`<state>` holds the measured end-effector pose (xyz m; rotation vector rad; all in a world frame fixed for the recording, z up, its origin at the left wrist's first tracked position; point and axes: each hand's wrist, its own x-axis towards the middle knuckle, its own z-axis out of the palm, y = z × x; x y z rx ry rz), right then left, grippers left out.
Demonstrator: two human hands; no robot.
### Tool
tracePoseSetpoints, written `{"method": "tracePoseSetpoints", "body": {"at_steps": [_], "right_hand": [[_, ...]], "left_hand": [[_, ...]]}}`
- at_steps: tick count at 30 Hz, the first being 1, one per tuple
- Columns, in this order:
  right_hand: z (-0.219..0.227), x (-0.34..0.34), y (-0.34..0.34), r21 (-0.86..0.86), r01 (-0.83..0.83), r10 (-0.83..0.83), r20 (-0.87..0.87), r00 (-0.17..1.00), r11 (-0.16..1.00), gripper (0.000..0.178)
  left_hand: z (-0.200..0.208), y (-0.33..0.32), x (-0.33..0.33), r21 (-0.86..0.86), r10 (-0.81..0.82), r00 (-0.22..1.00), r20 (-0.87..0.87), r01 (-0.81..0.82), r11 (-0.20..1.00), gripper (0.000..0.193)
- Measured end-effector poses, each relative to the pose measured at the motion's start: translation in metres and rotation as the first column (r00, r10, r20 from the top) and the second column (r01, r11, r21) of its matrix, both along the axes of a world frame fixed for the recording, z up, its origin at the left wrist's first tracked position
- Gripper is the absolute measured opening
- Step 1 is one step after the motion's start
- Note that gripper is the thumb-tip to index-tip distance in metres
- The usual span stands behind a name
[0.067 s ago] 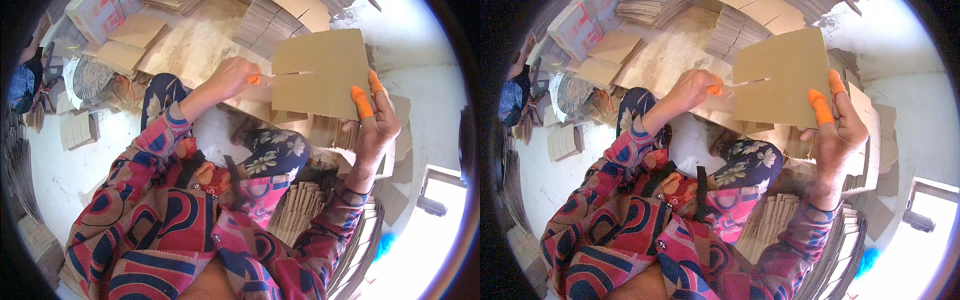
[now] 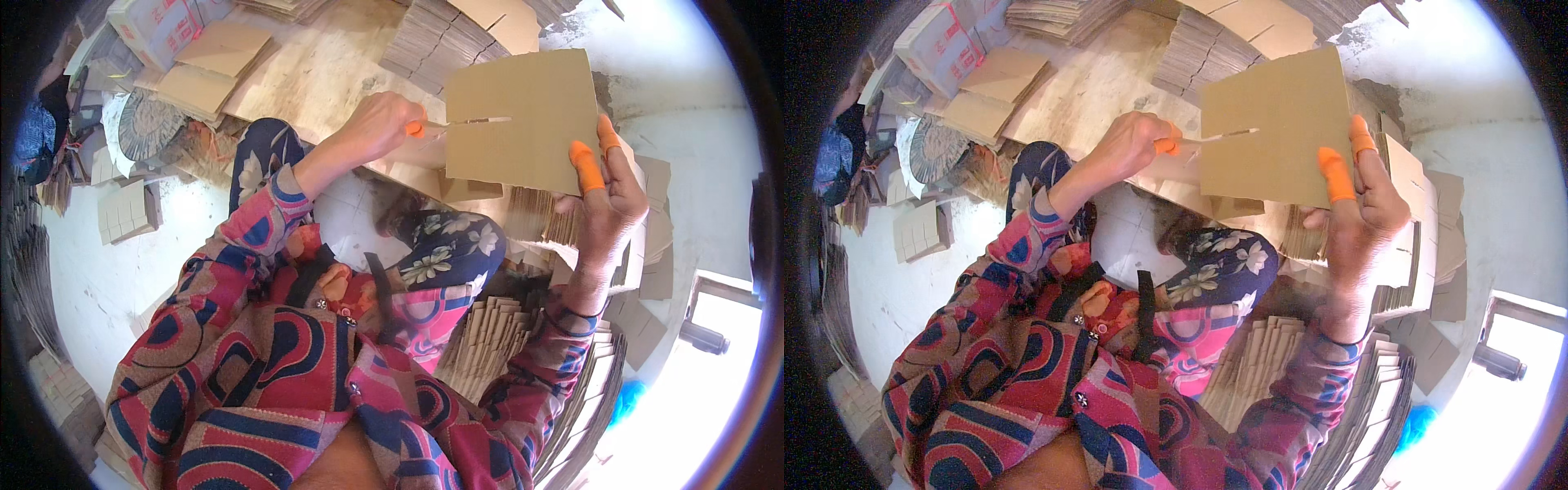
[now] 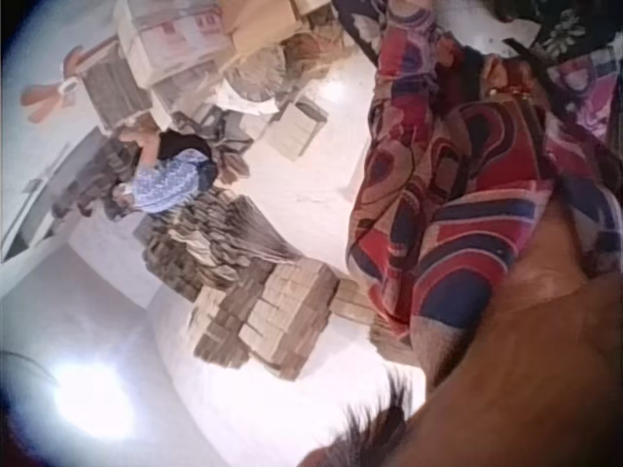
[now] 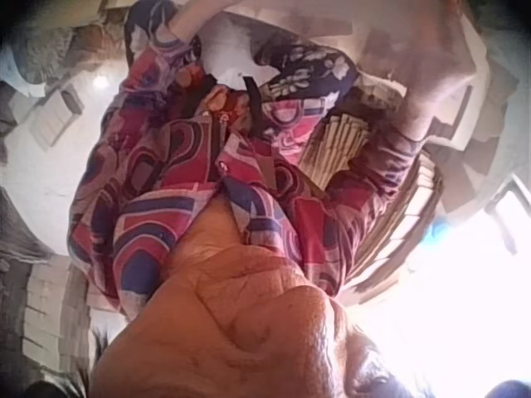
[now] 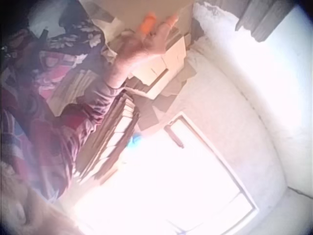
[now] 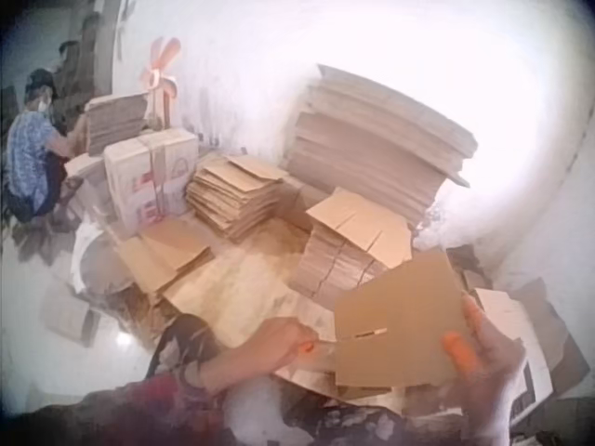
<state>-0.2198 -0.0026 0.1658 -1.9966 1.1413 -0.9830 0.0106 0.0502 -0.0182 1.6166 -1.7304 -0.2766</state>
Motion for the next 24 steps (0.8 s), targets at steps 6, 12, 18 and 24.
{"method": "tracePoseSetpoints", "body": {"at_steps": [6, 12, 18, 24], "right_hand": [[-0.001, -0.003, -0.001, -0.006, -0.023, 0.022, -0.018, 1.000, 1.000, 0.040], [0.002, -0.003, -0.001, -0.018, -0.017, 0.016, -0.035, 0.999, 1.000, 0.043], [-0.008, 0.003, -0.001, 0.075, -0.047, 0.053, -0.072, 0.996, 0.996, 0.042], [-0.053, 0.006, -0.011, -0.035, -0.224, 0.207, -0.269, 0.941, 0.974, 0.046]], "left_hand": [[0.000, -0.001, 0.001, 0.011, -0.007, 1.000, 0.005, 0.007, 1.000, 0.014], [-0.005, -0.003, 0.002, -0.005, 0.002, 1.000, 0.026, -0.002, 1.000, 0.015], [-0.003, 0.000, 0.001, -0.012, -0.031, 0.999, -0.018, 0.031, 0.999, 0.015], [0.000, -0.002, -0.008, -0.074, -0.061, 0.998, -0.010, 0.060, 0.995, 0.014]]}}
